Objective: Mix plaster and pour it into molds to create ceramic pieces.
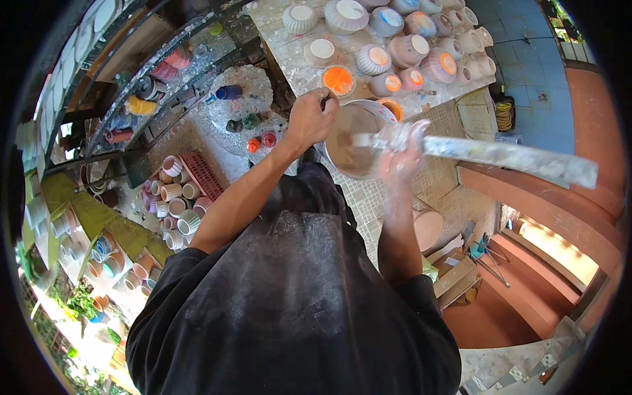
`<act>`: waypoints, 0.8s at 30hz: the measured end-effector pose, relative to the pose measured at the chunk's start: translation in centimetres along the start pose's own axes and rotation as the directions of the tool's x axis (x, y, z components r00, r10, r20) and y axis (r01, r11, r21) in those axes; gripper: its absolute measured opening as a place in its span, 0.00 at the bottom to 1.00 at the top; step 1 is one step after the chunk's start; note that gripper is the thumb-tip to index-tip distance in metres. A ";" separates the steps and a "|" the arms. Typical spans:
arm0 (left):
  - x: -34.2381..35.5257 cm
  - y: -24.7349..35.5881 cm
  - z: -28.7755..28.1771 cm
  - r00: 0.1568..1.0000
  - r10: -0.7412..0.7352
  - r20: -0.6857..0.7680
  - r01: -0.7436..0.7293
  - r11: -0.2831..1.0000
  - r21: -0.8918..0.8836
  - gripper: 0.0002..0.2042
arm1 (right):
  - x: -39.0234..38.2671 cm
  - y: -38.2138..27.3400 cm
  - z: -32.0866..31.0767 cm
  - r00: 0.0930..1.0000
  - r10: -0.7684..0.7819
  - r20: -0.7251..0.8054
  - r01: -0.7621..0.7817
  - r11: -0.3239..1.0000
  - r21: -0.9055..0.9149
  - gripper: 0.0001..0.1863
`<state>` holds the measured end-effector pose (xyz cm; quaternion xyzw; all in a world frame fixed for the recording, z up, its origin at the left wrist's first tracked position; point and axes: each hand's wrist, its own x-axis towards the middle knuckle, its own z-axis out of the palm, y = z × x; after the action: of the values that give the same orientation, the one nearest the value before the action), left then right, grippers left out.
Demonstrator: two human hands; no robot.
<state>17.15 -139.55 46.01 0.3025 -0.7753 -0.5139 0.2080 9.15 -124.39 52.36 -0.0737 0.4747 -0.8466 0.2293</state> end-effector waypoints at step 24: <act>0.2 0.3 0.0 1.000 0.020 0.000 -0.020 1.000 -0.011 0.11 | -0.2 3.5 -3.6 0.812 0.055 0.581 -0.087 0.996 0.029 0.17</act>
<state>16.95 -139.57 46.27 0.2936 -0.7756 -0.5159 0.2147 9.26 -123.10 47.52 -0.3039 0.3618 -0.7873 0.3962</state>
